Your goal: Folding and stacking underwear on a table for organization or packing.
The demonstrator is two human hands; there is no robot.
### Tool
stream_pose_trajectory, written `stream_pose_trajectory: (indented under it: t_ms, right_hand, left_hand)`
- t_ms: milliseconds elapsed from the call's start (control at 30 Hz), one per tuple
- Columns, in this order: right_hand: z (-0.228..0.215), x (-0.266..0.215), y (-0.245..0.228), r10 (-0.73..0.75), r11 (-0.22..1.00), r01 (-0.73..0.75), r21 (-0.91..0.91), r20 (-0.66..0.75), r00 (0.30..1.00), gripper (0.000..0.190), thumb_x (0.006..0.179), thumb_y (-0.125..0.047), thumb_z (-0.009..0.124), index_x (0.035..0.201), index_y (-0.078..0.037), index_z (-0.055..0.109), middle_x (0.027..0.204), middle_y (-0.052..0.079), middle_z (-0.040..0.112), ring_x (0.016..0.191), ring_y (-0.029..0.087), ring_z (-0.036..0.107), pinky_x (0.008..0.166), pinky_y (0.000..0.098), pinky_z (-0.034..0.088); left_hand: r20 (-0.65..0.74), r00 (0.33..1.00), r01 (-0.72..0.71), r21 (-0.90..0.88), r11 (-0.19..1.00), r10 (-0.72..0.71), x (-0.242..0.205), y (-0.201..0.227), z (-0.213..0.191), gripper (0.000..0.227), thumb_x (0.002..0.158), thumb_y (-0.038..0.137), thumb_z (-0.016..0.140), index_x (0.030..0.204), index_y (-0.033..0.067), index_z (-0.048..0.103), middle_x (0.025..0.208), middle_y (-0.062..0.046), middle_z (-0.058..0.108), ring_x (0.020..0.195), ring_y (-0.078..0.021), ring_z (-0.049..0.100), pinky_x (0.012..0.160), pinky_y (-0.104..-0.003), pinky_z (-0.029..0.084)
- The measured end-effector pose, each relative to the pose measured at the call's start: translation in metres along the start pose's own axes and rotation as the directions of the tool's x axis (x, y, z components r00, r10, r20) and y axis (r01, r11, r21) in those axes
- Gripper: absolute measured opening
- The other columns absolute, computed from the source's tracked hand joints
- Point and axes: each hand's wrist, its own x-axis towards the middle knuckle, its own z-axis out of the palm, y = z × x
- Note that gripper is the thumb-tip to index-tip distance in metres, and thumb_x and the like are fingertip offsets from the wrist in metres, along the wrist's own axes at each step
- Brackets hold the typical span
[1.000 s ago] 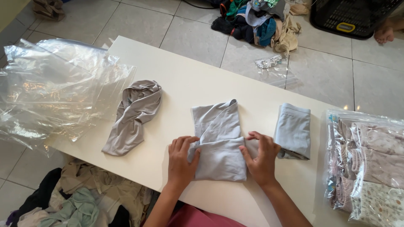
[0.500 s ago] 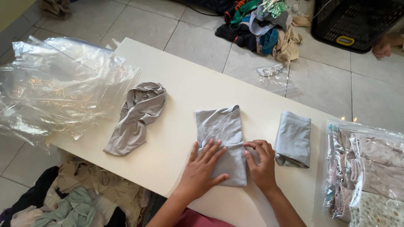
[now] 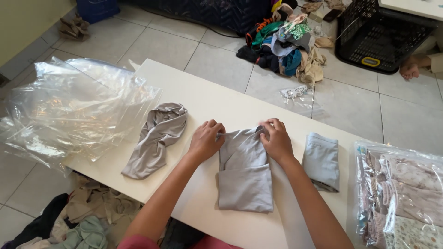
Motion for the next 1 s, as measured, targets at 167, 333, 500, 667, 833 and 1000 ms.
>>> stream_pose_trajectory:
  t_ms: [167, 333, 500, 667, 833, 1000]
  right_hand:
    - [-0.012, -0.021, -0.003, -0.042, 0.999, 0.043, 0.024, -0.063, 0.997, 0.015, 0.078, -0.012, 0.07, 0.092, -0.017, 0.068, 0.097, 0.001, 0.062, 0.092, 0.023, 0.066, 0.084, 0.039, 0.057]
    - [-0.049, -0.092, -0.017, -0.314, 0.944, 0.331, 0.021, -0.263, 0.912, 0.027, 0.069, -0.004, 0.082, 0.086, -0.023, 0.074, 0.081, -0.005, 0.072, 0.08, 0.021, 0.069, 0.081, 0.0357, 0.055]
    - [-0.055, -0.151, -0.034, -0.432, 0.897, 0.438, 0.056, -0.093, 0.897, 0.025, 0.073, 0.001, 0.077, 0.088, -0.015, 0.063, 0.089, 0.002, 0.067, 0.083, 0.02, 0.061, 0.076, 0.0321, 0.049]
    - [-0.062, -0.166, -0.05, -0.517, 0.85, 0.526, 0.009, -0.173, 0.839, 0.02, 0.077, 0.003, 0.072, 0.084, -0.011, 0.061, 0.088, 0.001, 0.067, 0.077, 0.022, 0.057, 0.066, 0.0326, 0.045]
    - [-0.058, -0.174, -0.048, -0.447, 0.882, 0.466, 0.069, -0.193, 0.874, 0.023, 0.073, 0.007, 0.071, 0.084, -0.011, 0.061, 0.087, 0.001, 0.066, 0.074, 0.021, 0.056, 0.066, 0.0307, 0.046]
    - [-0.063, -0.166, -0.046, -0.414, 0.897, 0.433, 0.085, -0.181, 0.892, 0.023, 0.074, 0.007, 0.07, 0.085, -0.012, 0.062, 0.085, 0.001, 0.065, 0.076, 0.021, 0.058, 0.069, 0.0312, 0.047]
  left_hand:
    - [-0.02, 0.999, -0.035, -0.088, 0.996, 0.034, -0.023, 0.017, -0.027, 0.007, 0.092, 0.029, 0.07, 0.097, 0.0264, 0.066, 0.093, 0.009, 0.069, 0.091, -0.0112, 0.068, 0.085, -0.031, 0.052]
    - [-0.364, 0.855, -0.427, -0.088, 0.9, 0.37, -0.078, 0.046, -0.057, 0.009, 0.082, 0.014, 0.077, 0.085, 0.0203, 0.071, 0.078, 0.003, 0.071, 0.077, -0.0184, 0.068, 0.077, -0.034, 0.051]
    - [-0.261, 0.76, -0.615, 0.011, 0.789, 0.596, -0.124, 0.064, -0.066, 0.012, 0.095, 0.009, 0.068, 0.085, 0.0158, 0.069, 0.086, 0.002, 0.072, 0.077, -0.0179, 0.062, 0.078, -0.035, 0.042]
    - [-0.262, 0.734, -0.642, 0.034, 0.766, 0.627, -0.145, 0.069, -0.066, 0.016, 0.092, 0.001, 0.067, 0.084, 0.0147, 0.067, 0.086, 0.003, 0.069, 0.076, -0.0187, 0.058, 0.078, -0.035, 0.042]
    - [-0.283, 0.771, -0.611, -0.076, 0.788, 0.57, -0.155, 0.07, -0.064, 0.014, 0.09, 0.0, 0.068, 0.085, 0.0138, 0.066, 0.086, 0.003, 0.068, 0.076, -0.0179, 0.057, 0.077, -0.034, 0.041]
    - [-0.276, 0.785, -0.59, -0.06, 0.805, 0.555, -0.149, 0.068, -0.061, 0.012, 0.09, 0.004, 0.07, 0.085, 0.0149, 0.067, 0.086, 0.004, 0.07, 0.076, -0.0179, 0.06, 0.075, -0.035, 0.041]
